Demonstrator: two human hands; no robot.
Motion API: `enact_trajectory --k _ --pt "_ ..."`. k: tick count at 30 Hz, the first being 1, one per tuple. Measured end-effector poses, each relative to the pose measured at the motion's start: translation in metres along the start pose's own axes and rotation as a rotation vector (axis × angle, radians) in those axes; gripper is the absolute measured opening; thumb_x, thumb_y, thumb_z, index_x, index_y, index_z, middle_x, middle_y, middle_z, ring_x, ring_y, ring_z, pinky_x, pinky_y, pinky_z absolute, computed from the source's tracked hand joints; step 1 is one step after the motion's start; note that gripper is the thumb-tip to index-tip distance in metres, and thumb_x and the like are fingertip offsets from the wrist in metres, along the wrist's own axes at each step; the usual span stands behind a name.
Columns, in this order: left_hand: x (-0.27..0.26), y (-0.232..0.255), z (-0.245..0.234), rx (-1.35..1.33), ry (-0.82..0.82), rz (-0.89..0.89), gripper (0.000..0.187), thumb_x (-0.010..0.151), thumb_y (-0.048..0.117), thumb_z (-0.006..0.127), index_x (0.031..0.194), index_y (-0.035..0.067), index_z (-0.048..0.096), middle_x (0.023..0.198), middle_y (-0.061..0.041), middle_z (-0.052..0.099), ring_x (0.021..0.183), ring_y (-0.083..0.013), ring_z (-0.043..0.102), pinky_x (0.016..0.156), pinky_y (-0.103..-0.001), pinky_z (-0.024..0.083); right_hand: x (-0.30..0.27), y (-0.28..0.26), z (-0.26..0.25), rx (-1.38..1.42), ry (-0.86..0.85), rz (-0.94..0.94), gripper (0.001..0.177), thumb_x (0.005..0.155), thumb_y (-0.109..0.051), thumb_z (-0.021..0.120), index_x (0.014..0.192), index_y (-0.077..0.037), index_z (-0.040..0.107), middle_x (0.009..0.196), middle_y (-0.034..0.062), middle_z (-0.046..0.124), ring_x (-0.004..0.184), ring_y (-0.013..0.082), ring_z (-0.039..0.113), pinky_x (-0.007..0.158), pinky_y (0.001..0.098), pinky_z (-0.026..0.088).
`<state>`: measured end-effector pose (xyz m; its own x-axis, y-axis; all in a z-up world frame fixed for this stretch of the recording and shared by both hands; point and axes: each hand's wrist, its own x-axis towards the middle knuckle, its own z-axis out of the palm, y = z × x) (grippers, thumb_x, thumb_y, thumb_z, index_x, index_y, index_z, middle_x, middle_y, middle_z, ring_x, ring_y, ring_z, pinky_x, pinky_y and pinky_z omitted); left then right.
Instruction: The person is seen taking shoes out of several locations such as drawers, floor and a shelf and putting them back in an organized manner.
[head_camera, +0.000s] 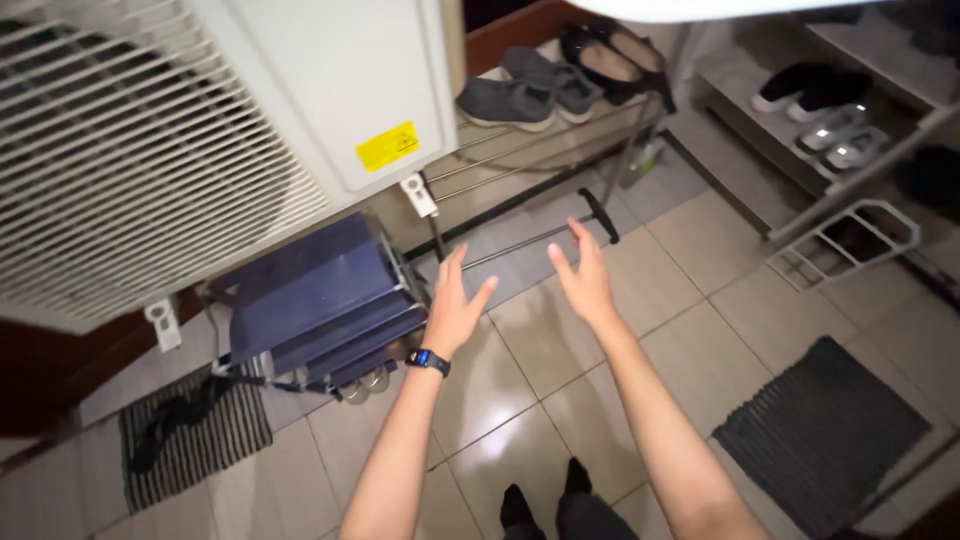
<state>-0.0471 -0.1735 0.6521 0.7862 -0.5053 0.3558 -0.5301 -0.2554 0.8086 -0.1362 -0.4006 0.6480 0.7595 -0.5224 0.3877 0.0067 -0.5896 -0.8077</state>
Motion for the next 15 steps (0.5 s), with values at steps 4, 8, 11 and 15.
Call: enact_trajectory --k 4,8,11,15 --pt "0.035 0.038 0.021 -0.058 -0.050 0.086 0.077 0.096 0.036 0.071 0.154 -0.001 0.037 0.156 -0.025 0.042 0.146 -0.0389 0.041 0.121 -0.045 0.032 0.019 -0.001 -0.047 0.007 0.079 -0.010 0.062 0.101 -0.035 0.065 0.150 -0.002 0.045 0.146 0.0216 0.057 0.134 0.0326 0.057 0.112 0.0425 0.043" --pt "0.073 0.080 0.041 -0.094 -0.140 0.071 0.078 0.095 0.039 0.069 0.154 0.001 0.036 0.154 -0.023 0.043 0.145 -0.0367 0.041 0.120 -0.043 0.033 0.040 -0.001 -0.091 -0.001 0.138 0.017 0.063 0.101 -0.035 0.065 0.151 -0.003 0.044 0.148 0.0206 0.056 0.131 0.0308 0.060 0.110 0.0427 0.045" --pt "0.096 0.103 0.068 -0.148 -0.185 0.078 0.078 0.096 0.040 0.067 0.155 0.001 0.035 0.155 -0.023 0.043 0.146 -0.0359 0.041 0.120 -0.043 0.032 0.052 0.006 -0.126 -0.001 0.165 0.052 0.063 0.101 -0.036 0.065 0.151 -0.004 0.044 0.148 0.0200 0.056 0.131 0.0301 0.060 0.109 0.0431 0.045" --pt "0.132 0.126 0.113 -0.190 -0.240 0.099 0.077 0.098 0.039 0.066 0.156 0.001 0.033 0.157 -0.024 0.041 0.148 -0.0365 0.038 0.120 -0.044 0.030 0.079 0.032 -0.174 0.003 0.208 0.091 0.061 0.101 -0.037 0.064 0.150 -0.005 0.046 0.149 0.0192 0.056 0.131 0.0289 0.059 0.107 0.0434 0.045"
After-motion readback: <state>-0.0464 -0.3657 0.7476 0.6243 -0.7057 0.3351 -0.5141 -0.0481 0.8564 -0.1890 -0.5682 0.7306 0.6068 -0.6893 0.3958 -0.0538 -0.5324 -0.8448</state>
